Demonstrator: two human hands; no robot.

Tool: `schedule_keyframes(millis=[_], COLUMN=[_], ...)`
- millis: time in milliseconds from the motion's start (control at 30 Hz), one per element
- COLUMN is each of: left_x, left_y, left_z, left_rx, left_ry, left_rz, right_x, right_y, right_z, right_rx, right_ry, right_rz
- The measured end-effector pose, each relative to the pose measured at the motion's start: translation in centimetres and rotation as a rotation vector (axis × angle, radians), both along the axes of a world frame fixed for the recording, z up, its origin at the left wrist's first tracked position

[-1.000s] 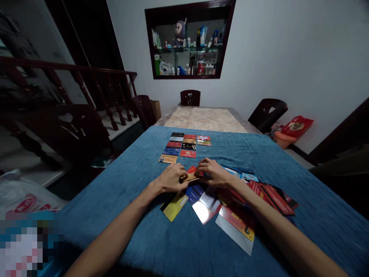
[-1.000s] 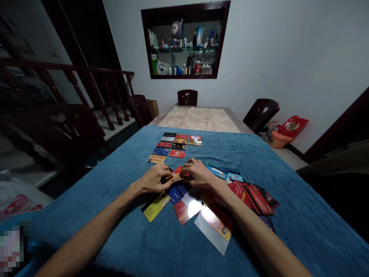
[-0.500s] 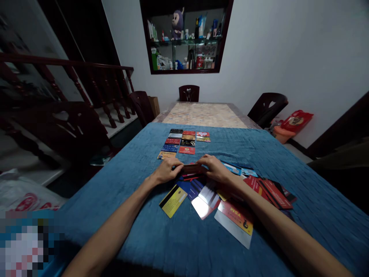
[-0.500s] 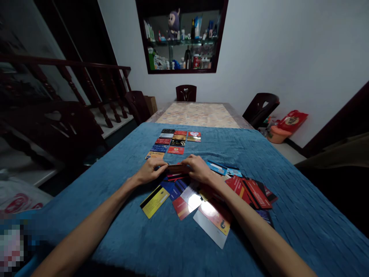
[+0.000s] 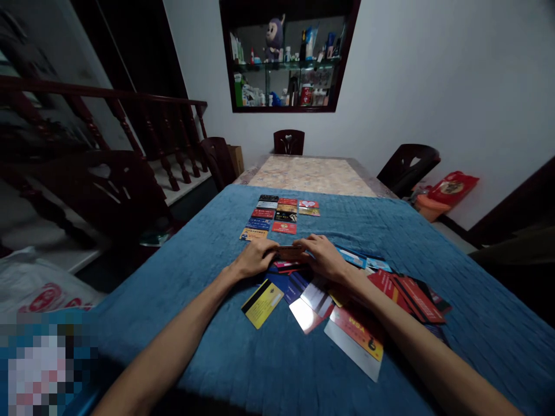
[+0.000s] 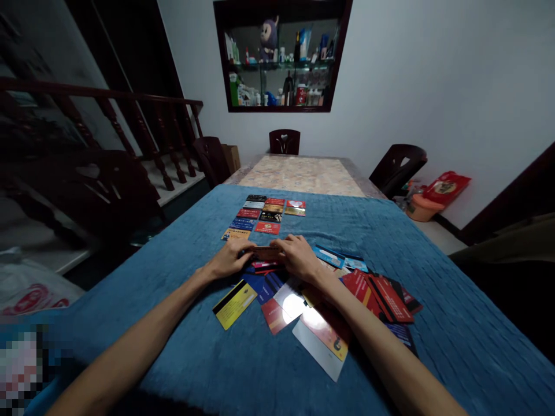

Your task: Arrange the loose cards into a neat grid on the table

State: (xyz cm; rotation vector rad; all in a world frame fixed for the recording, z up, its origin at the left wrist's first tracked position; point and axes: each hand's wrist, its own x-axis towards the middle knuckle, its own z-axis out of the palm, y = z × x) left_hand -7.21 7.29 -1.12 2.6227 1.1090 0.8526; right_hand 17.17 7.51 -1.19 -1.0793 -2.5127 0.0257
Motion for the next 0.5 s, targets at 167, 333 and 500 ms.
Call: schedule_keyframes(millis=[167, 333, 500], left_x=[-0.1, -0.3, -0.5], left_y=[0.1, 0.4, 0.4], left_z=[-0.1, -0.2, 0.1], left_rx=[0.01, 0.047, 0.058], left_ry=[0.017, -0.013, -0.05], left_rz=[0.024, 0.042, 0.05], right_x=[-0.2, -0.8, -1.2], right_y=[-0.2, -0.9, -1.3], right_z=[-0.1, -0.1, -0.2], right_rx=[0.077, 0.256, 0.376], right_ry=[-0.03, -0.025, -0.025], right_rz=[-0.004, -0.041, -0.074])
